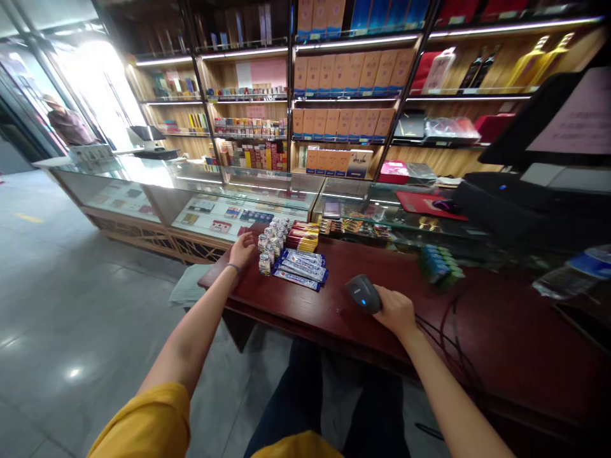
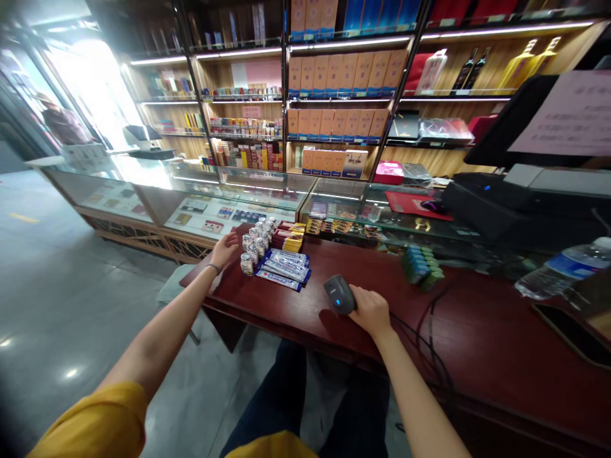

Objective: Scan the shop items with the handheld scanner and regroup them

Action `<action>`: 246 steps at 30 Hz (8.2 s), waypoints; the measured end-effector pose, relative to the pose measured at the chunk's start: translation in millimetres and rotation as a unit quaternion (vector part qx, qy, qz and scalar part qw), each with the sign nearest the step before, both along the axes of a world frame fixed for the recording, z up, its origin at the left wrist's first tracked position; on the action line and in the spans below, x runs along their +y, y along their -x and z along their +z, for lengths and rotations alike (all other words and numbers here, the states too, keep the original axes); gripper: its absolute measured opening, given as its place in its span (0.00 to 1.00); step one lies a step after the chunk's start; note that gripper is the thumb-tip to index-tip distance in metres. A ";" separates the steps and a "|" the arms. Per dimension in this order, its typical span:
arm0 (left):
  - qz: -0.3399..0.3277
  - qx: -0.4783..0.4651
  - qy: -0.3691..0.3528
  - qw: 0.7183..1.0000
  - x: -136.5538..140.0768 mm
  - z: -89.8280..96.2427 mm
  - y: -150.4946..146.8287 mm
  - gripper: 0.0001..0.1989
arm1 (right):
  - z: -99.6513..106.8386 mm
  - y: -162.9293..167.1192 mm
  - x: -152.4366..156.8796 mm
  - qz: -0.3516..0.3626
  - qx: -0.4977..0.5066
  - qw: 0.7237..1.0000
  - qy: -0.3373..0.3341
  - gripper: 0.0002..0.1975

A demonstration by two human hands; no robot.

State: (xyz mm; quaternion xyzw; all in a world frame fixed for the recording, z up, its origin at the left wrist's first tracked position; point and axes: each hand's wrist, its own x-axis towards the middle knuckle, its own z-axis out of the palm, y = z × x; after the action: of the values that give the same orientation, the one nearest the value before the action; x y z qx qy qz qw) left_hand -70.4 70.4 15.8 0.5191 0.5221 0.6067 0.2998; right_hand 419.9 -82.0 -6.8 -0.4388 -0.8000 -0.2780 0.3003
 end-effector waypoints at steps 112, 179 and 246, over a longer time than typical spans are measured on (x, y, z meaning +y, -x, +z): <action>-0.299 -0.250 0.064 0.919 -28.1 -33.8 -326.4 0.32 | -0.4 -60.3 -29.1 -0.012 0.037 0.997 0.069 0.22; -0.112 -0.084 0.043 0.989 -31.5 -49.8 -387.5 0.12 | 1.3 -89.1 -31.8 -0.096 0.094 0.991 0.021 0.19; -0.325 -0.265 0.121 0.900 -31.8 -18.9 -337.3 0.27 | 3.0 -93.7 -33.7 -0.124 0.080 0.987 0.062 0.22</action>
State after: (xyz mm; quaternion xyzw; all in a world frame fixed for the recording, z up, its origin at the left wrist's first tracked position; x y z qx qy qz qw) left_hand 266.9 38.5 -3.0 0.4394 0.2949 0.5231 0.6681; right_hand 513.7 -115.7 -3.8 -0.5735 -0.7284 -0.2267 0.2985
